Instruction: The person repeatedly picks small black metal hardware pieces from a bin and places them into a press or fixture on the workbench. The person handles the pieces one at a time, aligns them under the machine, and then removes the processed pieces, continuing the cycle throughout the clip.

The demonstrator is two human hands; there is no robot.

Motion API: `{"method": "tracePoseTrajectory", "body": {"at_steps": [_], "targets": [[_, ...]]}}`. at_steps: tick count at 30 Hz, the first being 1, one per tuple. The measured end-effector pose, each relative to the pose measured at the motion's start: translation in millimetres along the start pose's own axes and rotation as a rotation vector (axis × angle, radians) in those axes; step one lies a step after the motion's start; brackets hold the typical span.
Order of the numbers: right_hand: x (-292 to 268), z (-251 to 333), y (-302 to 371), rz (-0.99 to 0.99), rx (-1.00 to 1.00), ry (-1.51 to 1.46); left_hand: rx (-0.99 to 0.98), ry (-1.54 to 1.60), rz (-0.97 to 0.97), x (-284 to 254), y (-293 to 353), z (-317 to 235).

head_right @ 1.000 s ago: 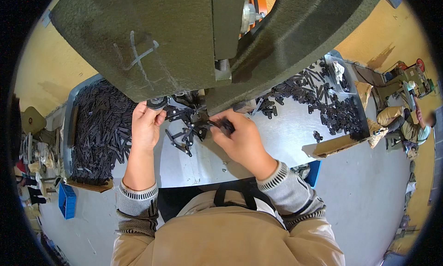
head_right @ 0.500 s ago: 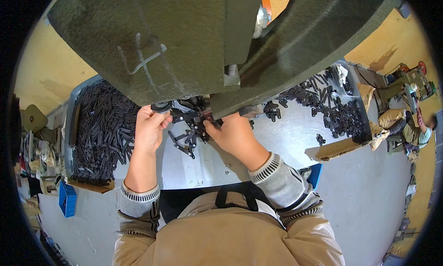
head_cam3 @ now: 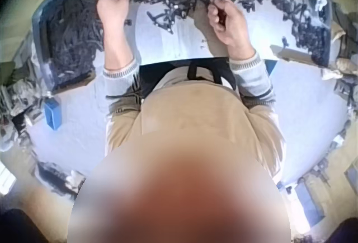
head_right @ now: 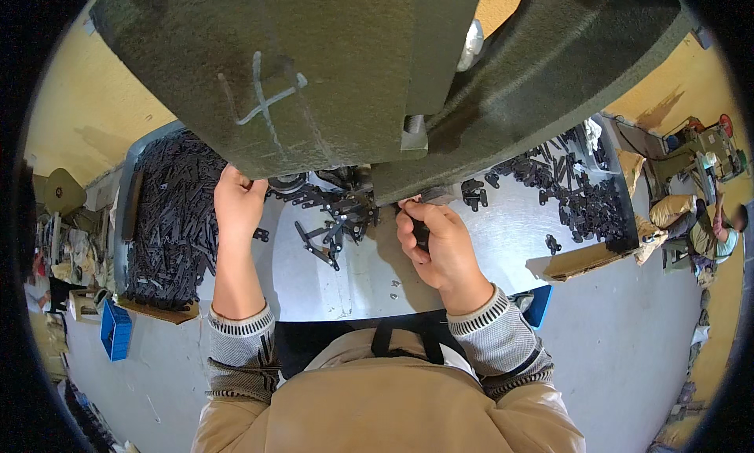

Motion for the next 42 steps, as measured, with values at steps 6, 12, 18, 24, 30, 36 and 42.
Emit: {"method": "tracePoseTrajectory", "body": {"at_steps": [6,12,18,24,30,36,42], "targets": [[-2.9,-3.6,4.2,0.051,0.019,-0.069,0.478,-0.199,-0.01,12.5,2.1,-9.6],[-1.5,-3.2,7.4,0.01,-0.028,-0.083,0.452,-0.297,0.081,23.1,5.0,-17.6],[-4.6,-5.2,10.4,0.025,-0.078,-0.024,0.353,-0.393,0.23,11.9,8.9,-22.0],[-7.2,-5.3,8.9,-0.002,-0.036,-0.069,0.431,-0.142,0.248,5.5,20.5,-13.6],[-4.6,-2.8,6.9,0.002,-0.056,0.048,-0.232,0.382,0.341,13.3,18.4,-6.6],[-3.6,-3.7,4.5,0.001,-0.108,0.113,-0.685,0.885,0.577,17.0,30.5,-21.2],[-2.5,-5.2,2.2,0.002,-0.153,0.121,-0.77,0.889,0.575,19.6,32.6,-19.7]]}}
Point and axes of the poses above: each hand's wrist, its own y-axis away from the middle knuckle, its own x-axis out of the palm, z = x × y, the point moved 3 cm from there along -y, towards the middle knuckle, and after that the axes turned 14 degrees about -z, right-handed, at the moved point
